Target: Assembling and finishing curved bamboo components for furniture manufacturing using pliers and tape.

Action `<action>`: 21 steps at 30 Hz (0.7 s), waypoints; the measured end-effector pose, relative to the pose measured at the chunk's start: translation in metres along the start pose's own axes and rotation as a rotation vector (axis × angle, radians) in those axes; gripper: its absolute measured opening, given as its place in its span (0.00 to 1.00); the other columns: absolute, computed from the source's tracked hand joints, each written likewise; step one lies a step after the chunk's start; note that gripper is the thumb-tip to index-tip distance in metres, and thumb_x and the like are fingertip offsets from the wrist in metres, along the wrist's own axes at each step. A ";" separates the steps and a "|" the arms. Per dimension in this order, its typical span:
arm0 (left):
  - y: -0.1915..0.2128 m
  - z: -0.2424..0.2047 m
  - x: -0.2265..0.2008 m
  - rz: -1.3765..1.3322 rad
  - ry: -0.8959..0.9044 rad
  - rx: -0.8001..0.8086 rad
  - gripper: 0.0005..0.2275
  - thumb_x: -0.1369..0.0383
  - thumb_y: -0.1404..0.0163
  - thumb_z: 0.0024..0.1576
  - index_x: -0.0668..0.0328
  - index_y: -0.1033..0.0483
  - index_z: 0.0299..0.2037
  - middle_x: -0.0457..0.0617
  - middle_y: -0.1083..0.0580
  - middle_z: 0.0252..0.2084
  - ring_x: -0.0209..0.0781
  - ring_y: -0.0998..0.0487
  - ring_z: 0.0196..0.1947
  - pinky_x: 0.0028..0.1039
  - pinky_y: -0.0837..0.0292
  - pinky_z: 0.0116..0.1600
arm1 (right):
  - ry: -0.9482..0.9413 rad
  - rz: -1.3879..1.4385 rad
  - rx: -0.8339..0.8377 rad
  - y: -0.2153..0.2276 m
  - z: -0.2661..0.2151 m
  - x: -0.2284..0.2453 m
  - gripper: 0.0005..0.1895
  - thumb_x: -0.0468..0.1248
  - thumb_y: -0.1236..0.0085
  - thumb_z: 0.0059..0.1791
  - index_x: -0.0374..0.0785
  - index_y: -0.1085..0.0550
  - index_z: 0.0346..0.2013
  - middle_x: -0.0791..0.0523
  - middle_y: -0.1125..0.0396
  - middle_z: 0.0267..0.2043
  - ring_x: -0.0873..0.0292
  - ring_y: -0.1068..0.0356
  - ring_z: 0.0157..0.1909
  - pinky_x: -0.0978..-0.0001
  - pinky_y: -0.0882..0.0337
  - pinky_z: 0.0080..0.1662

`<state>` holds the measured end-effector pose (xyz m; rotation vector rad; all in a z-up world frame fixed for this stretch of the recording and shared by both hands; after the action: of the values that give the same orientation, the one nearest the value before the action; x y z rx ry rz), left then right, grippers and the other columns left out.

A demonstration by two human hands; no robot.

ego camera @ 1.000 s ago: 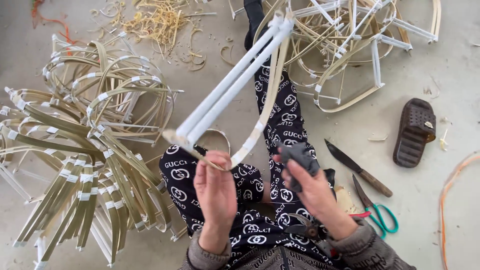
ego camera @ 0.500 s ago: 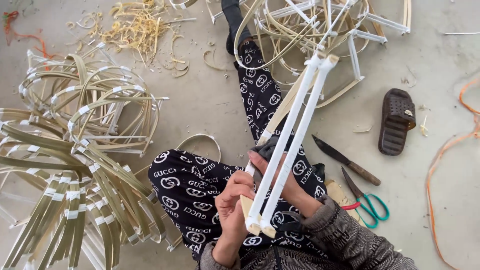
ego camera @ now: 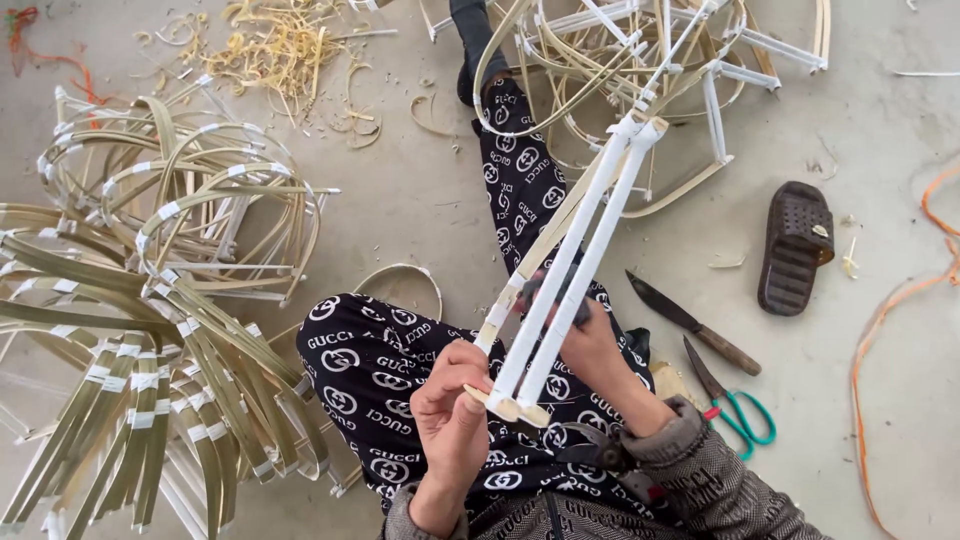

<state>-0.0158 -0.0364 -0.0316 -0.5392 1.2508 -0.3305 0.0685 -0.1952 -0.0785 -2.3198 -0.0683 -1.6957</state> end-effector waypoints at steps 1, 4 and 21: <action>-0.002 -0.001 0.001 0.028 -0.005 0.017 0.12 0.63 0.41 0.62 0.68 0.21 0.38 0.49 0.31 0.39 0.39 0.33 0.42 0.27 0.36 0.50 | 0.064 0.013 -0.054 -0.003 -0.004 0.010 0.14 0.39 0.44 0.53 0.34 0.26 0.49 0.60 0.28 0.38 0.70 0.28 0.40 0.74 0.26 0.42; -0.014 -0.007 0.005 0.070 0.024 0.067 0.10 0.65 0.41 0.62 0.67 0.20 0.39 0.48 0.30 0.38 0.37 0.33 0.41 0.25 0.37 0.48 | 0.166 -0.019 -0.144 -0.007 -0.008 0.010 0.15 0.37 0.42 0.52 0.33 0.28 0.51 0.61 0.31 0.40 0.70 0.31 0.41 0.73 0.27 0.43; -0.021 -0.006 0.010 0.020 0.195 0.005 0.07 0.71 0.43 0.63 0.70 0.20 0.43 0.49 0.29 0.43 0.33 0.31 0.38 0.22 0.34 0.44 | 0.632 -0.725 -0.159 0.027 0.014 -0.057 0.16 0.34 0.40 0.49 0.31 0.25 0.50 0.49 0.28 0.45 0.57 0.29 0.44 0.65 0.27 0.44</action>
<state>-0.0177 -0.0602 -0.0296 -0.4992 1.4419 -0.3759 0.0686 -0.2107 -0.1410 -1.8351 -0.7403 -2.7917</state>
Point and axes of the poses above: each hand's wrist, its own z-axis towards the middle knuckle, its own y-axis out of the back of the hand, x = y × z, the point moved 2 cm from there along z, towards the middle knuckle
